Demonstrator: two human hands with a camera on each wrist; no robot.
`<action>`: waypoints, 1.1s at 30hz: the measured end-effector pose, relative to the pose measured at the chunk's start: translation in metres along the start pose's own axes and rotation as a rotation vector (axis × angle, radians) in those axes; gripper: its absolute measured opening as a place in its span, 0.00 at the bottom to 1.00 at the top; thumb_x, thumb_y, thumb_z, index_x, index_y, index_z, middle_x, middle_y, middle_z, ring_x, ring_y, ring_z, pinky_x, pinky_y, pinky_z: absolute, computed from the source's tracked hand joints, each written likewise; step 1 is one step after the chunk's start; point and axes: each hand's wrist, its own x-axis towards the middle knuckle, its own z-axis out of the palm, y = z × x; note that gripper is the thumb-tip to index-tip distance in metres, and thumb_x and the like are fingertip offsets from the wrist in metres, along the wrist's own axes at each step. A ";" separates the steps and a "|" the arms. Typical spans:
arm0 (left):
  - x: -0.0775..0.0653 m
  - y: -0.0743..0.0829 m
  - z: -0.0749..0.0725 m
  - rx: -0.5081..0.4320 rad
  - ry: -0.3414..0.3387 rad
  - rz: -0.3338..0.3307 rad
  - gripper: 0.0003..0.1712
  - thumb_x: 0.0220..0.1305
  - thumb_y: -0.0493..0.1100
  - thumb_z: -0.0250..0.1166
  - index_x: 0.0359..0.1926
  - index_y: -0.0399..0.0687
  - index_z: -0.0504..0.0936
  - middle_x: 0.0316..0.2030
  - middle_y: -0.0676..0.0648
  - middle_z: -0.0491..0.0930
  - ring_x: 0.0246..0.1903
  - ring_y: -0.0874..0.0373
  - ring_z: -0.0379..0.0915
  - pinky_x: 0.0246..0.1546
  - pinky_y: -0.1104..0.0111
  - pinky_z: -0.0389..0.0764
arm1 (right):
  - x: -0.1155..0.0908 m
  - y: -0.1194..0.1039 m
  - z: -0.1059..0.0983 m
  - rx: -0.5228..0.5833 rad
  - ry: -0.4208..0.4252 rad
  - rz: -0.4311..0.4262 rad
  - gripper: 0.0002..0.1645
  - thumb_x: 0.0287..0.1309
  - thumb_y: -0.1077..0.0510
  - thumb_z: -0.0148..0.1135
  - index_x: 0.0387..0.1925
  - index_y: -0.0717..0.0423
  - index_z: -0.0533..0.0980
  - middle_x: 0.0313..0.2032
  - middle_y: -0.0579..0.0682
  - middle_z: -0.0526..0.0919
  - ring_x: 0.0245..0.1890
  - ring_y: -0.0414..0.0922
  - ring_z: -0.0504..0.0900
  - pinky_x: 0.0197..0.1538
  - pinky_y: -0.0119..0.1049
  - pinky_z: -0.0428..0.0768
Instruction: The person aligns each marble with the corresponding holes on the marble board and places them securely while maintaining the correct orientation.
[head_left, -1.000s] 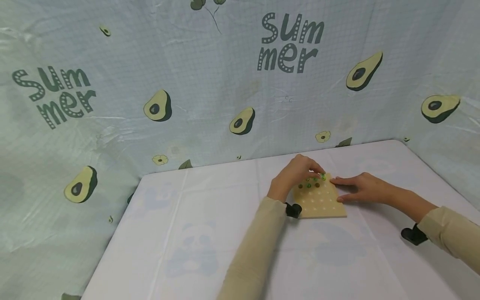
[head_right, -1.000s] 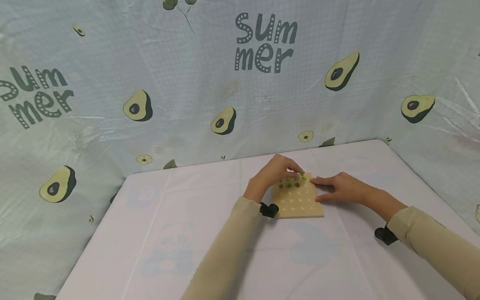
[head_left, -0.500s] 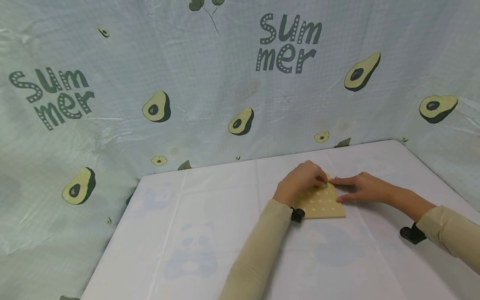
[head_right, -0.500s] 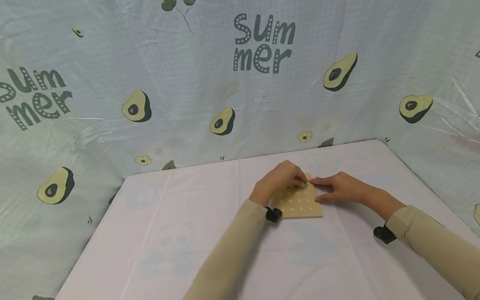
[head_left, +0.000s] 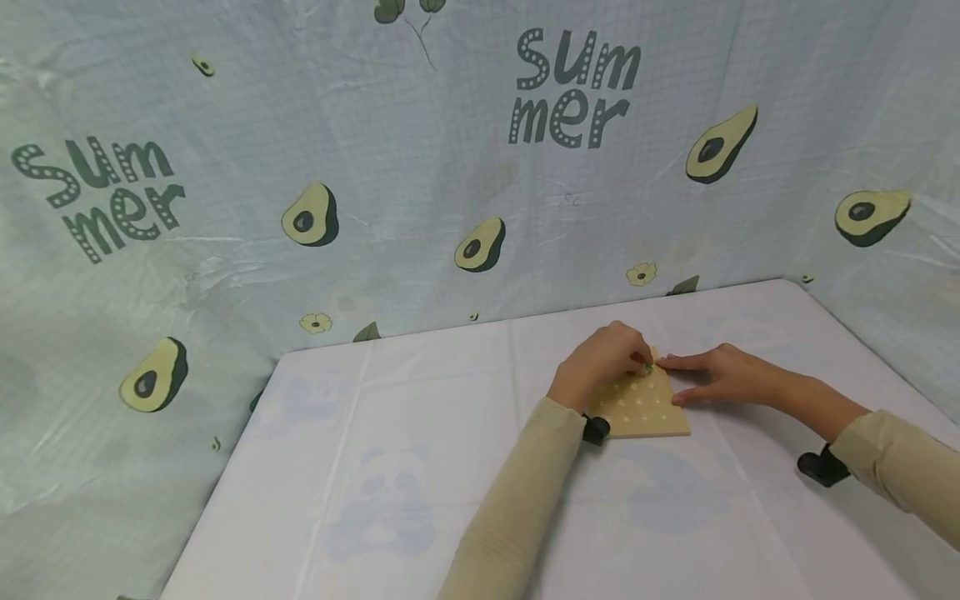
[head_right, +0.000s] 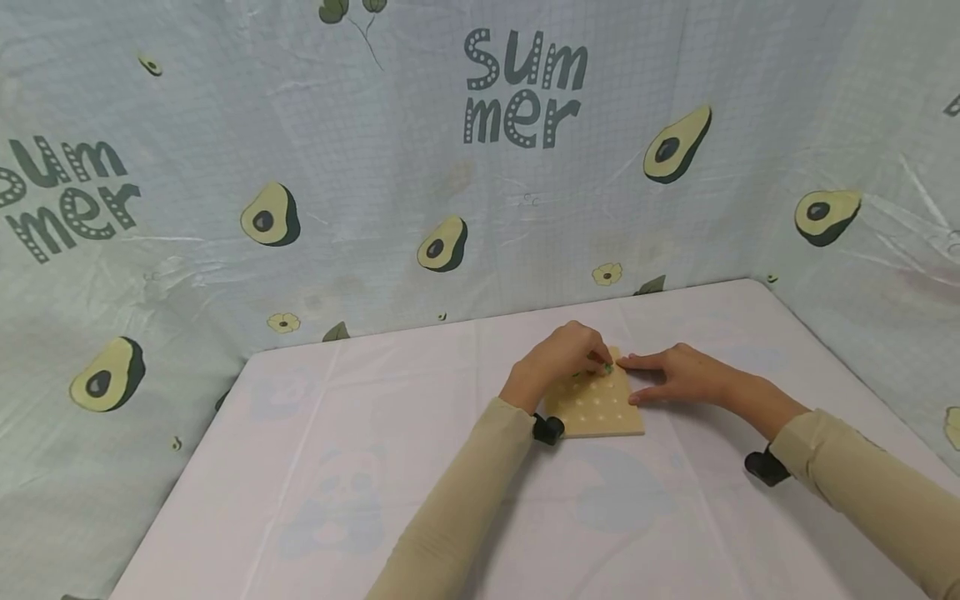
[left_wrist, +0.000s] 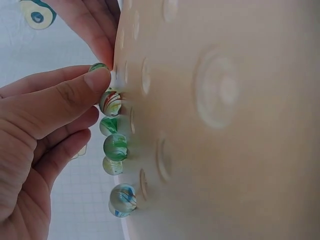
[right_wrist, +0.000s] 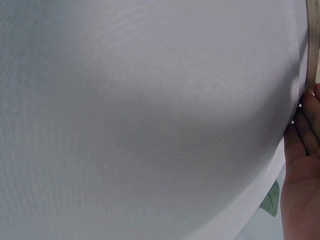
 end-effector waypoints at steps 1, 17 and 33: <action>0.001 0.000 0.000 0.006 -0.002 -0.001 0.12 0.63 0.46 0.72 0.47 0.55 0.92 0.45 0.59 0.86 0.44 0.71 0.77 0.44 0.84 0.72 | 0.000 -0.001 0.000 0.001 -0.007 0.008 0.45 0.55 0.35 0.72 0.68 0.54 0.75 0.25 0.40 0.77 0.20 0.33 0.54 0.28 0.30 0.61; 0.002 0.003 -0.002 -0.004 -0.024 -0.004 0.13 0.64 0.43 0.72 0.49 0.56 0.91 0.47 0.60 0.86 0.44 0.72 0.77 0.42 0.84 0.74 | 0.001 0.001 -0.002 0.012 -0.007 -0.003 0.45 0.54 0.36 0.73 0.67 0.54 0.75 0.32 0.47 0.84 0.21 0.33 0.54 0.27 0.30 0.61; -0.082 -0.078 -0.052 -0.172 -0.023 0.039 0.14 0.62 0.39 0.73 0.49 0.47 0.90 0.45 0.53 0.89 0.47 0.64 0.83 0.50 0.76 0.79 | 0.003 -0.003 0.000 -0.039 -0.022 0.052 0.47 0.53 0.31 0.72 0.69 0.50 0.74 0.65 0.63 0.74 0.26 0.37 0.63 0.38 0.33 0.71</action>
